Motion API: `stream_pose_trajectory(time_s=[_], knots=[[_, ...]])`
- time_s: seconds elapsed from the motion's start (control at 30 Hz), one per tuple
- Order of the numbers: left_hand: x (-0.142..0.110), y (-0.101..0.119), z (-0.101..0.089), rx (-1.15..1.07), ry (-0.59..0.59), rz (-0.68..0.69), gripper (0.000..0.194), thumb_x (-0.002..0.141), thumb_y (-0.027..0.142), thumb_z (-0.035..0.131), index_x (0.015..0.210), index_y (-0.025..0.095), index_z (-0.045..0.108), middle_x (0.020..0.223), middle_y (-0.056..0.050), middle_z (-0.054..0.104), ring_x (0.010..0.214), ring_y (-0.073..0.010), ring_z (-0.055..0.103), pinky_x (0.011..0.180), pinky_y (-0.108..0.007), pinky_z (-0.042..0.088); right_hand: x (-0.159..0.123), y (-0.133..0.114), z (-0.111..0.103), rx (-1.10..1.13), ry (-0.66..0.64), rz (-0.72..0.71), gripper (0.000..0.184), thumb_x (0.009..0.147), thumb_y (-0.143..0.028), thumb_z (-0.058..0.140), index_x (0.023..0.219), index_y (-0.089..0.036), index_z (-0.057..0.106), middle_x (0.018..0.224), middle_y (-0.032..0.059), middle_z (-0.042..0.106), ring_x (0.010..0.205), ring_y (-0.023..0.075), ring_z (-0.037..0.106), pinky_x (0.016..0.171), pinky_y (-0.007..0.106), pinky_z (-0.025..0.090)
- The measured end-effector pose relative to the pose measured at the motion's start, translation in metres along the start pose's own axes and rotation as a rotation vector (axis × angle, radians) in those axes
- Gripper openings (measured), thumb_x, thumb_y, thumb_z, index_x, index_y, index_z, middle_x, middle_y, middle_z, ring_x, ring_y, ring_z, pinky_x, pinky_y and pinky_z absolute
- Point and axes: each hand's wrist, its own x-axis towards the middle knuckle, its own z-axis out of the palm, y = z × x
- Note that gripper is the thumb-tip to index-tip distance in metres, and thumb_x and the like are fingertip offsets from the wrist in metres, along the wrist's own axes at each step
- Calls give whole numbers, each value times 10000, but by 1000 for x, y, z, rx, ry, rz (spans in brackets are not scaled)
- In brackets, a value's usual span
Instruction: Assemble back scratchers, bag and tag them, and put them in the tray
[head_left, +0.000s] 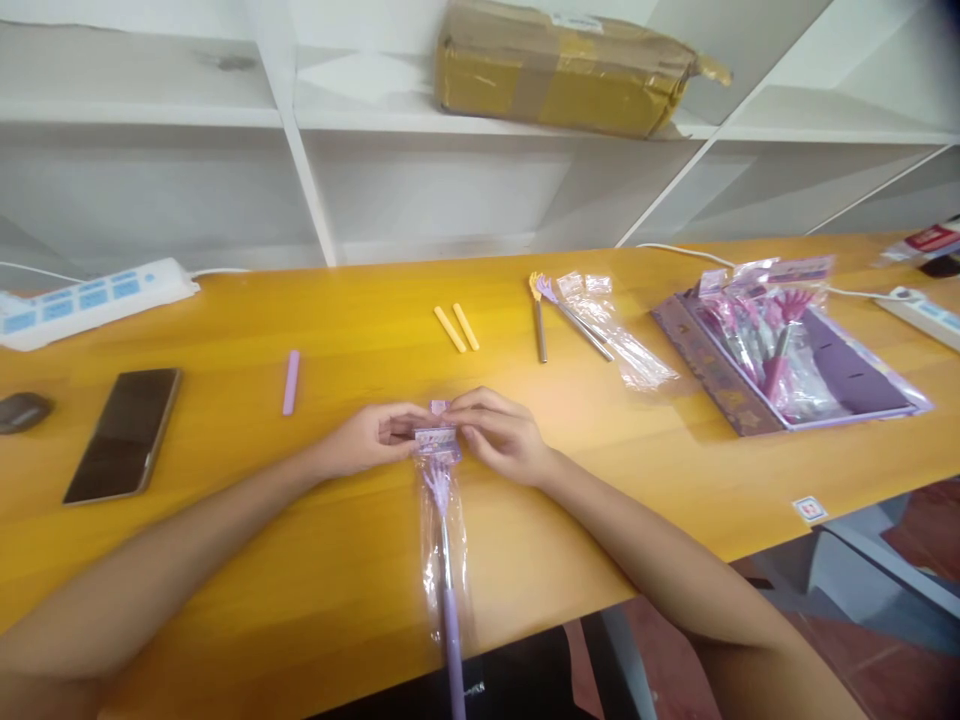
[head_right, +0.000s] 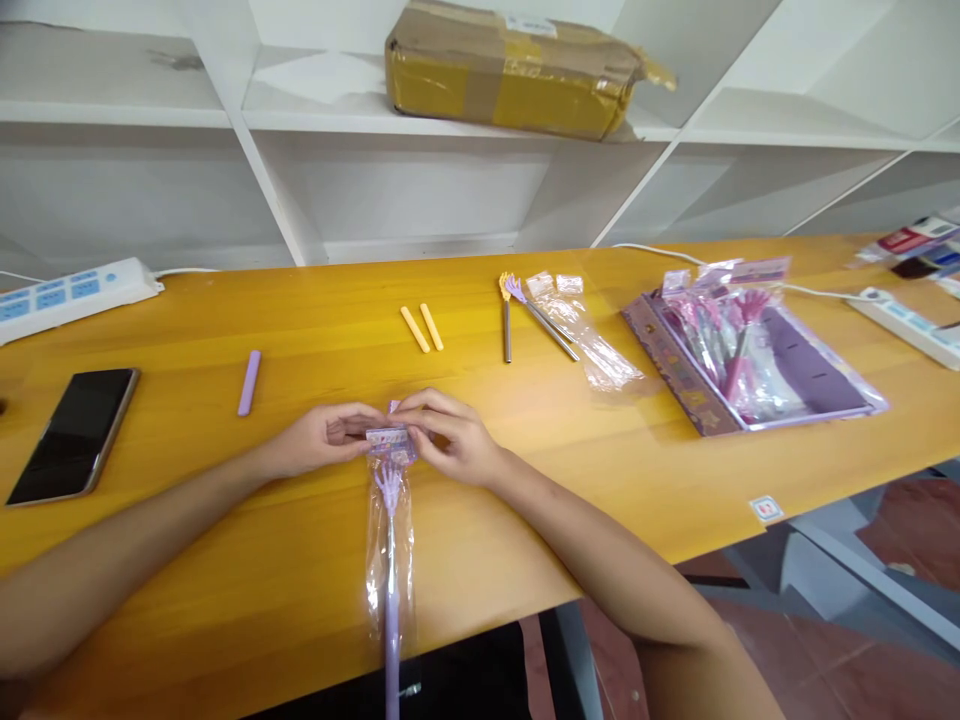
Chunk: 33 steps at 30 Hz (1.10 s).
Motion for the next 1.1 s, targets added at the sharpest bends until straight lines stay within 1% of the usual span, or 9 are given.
stream_pose_trajectory(time_s=[0.1,0.23,0.4,0.53,0.63,0.73,0.83,0.97,1.1], knots=[[0,-1,-1,21,18,-6,368,926,297,760,1272,189,699,1339,-151,738,1242,-267,708,1124,-486,521,-1,0,-1,51,-38,-12,297,996,-97,549,1230,-169,717,1131,103,674,1024,136,680,881,281,594],[0,0,-1,34,21,-25,359,922,316,766,1258,205,704,1319,-132,753,1211,-251,724,1093,-456,539,-3,0,-2,50,-118,4,247,1010,-143,541,1173,-148,726,1106,112,694,948,127,689,825,261,610],[0,4,0,56,6,-36,376,919,318,771,1264,186,699,1307,-145,757,1195,-255,730,1059,-424,557,-5,2,-1,41,-160,1,238,989,-133,558,1162,-154,720,1120,99,704,946,119,705,875,272,634],[-1,4,-1,57,-20,-26,393,930,306,755,1300,193,683,1321,-150,747,1197,-254,729,1023,-397,572,-4,1,-1,-8,-174,-44,243,971,-111,561,1159,-166,705,1132,85,704,960,108,712,897,259,630],[-2,7,-2,62,-61,-11,412,940,286,738,1338,206,665,1344,-156,731,1226,-256,713,1027,-397,568,-3,0,-2,-67,-185,-82,237,952,-101,575,1142,-178,694,1128,66,712,953,101,711,878,244,619],[-3,9,-2,42,-81,-7,409,946,283,730,1340,200,660,1373,-164,710,1264,-261,689,1057,-413,553,-5,-1,-3,-105,-212,-69,271,941,-93,568,1175,-187,668,1096,47,723,884,92,701,816,234,600],[-3,8,-1,36,-56,-19,410,923,291,761,1312,195,672,1368,-156,710,1250,-260,692,1062,-420,555,-8,0,-2,-116,-243,-41,297,947,-99,552,1216,-193,639,1040,31,733,806,86,685,771,230,576],[-2,4,0,53,-1,-20,357,909,300,777,1242,194,706,1286,-134,745,1173,-245,722,1043,-420,567,-13,1,0,-142,-269,-46,325,954,-111,531,1245,-218,630,1040,14,742,765,79,675,744,224,547],[-1,3,0,56,6,-32,367,881,308,803,1220,201,715,1248,-126,752,1142,-244,729,1021,-424,578,-14,2,1,-167,-295,-65,380,945,-115,528,1289,-253,610,1030,-26,740,732,57,660,727,211,540]])
